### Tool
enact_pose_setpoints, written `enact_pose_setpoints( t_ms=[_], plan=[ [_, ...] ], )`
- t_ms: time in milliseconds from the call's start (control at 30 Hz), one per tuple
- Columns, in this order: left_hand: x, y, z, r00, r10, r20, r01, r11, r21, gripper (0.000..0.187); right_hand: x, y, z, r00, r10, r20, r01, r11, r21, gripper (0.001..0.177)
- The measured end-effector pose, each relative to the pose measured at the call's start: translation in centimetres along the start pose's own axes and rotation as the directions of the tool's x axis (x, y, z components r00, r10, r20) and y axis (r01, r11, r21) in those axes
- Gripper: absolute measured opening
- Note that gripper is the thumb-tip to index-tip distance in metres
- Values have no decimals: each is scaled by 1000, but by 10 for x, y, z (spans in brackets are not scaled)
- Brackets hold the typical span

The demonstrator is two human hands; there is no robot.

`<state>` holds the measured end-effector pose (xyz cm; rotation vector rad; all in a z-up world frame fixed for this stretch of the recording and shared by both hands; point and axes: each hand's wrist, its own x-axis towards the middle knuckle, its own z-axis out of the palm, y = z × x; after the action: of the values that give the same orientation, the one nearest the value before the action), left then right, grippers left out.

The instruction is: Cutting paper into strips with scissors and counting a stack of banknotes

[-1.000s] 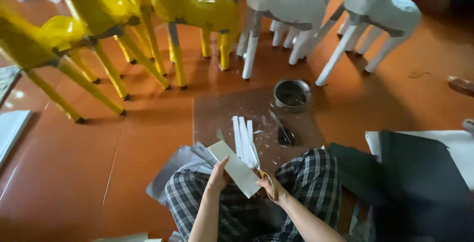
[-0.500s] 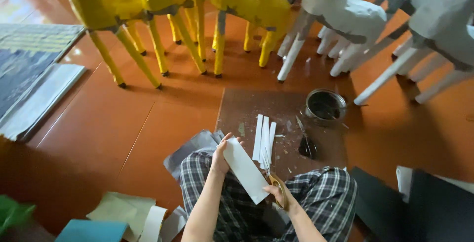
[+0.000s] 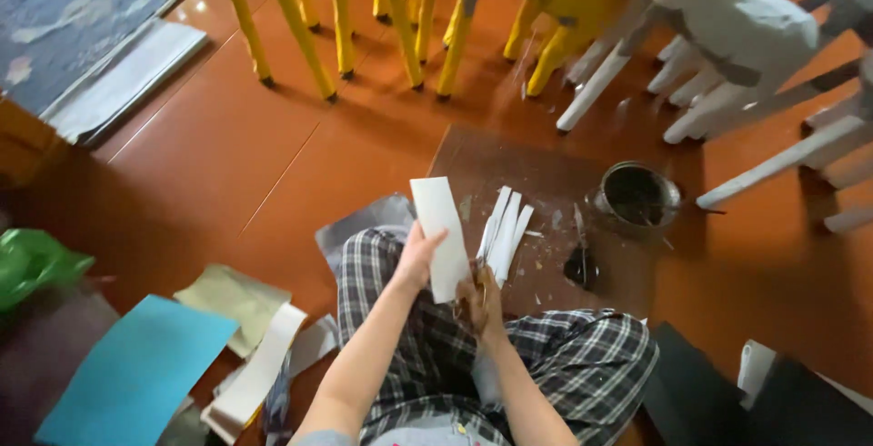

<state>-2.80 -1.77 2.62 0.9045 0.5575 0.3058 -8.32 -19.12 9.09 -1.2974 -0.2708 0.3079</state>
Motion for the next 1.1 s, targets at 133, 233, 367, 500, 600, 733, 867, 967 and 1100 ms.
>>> enact_pose_setpoints(
  t_ms=[133,233,367,500,600,733,867,967,1100],
  plan=[
    [-50,-11,-4,998,51,38,-61,940,335,59,16,46,-33,997,-27,-65,3,935,-354,52],
    [-37,-37,-20,996,12,87,-43,931,363,60,10,71,-48,991,-98,-95,50,907,-418,52],
    [-32,-44,-8,996,34,76,-60,930,362,72,6,62,-53,993,-114,-12,101,922,-373,45],
    [-36,-31,3,989,113,97,-140,927,349,71,-3,35,-41,996,-78,-34,62,941,-334,47],
    [-44,-22,9,987,130,96,-156,916,369,73,-3,18,-43,998,23,-54,-41,931,-363,47],
    [-47,-22,9,995,97,32,-102,921,375,75,-2,14,-39,983,149,-109,-180,910,-375,46],
    [-62,4,14,999,46,-22,-31,891,453,74,-6,-5,-27,982,158,-105,-185,919,-347,43],
    [-70,24,22,997,74,-8,-64,915,399,77,-3,-9,-23,975,207,-82,-221,850,-479,49],
    [-87,50,34,1000,-3,-28,15,892,452,70,-4,-27,-22,972,227,-55,-231,902,-365,37]
  ],
)
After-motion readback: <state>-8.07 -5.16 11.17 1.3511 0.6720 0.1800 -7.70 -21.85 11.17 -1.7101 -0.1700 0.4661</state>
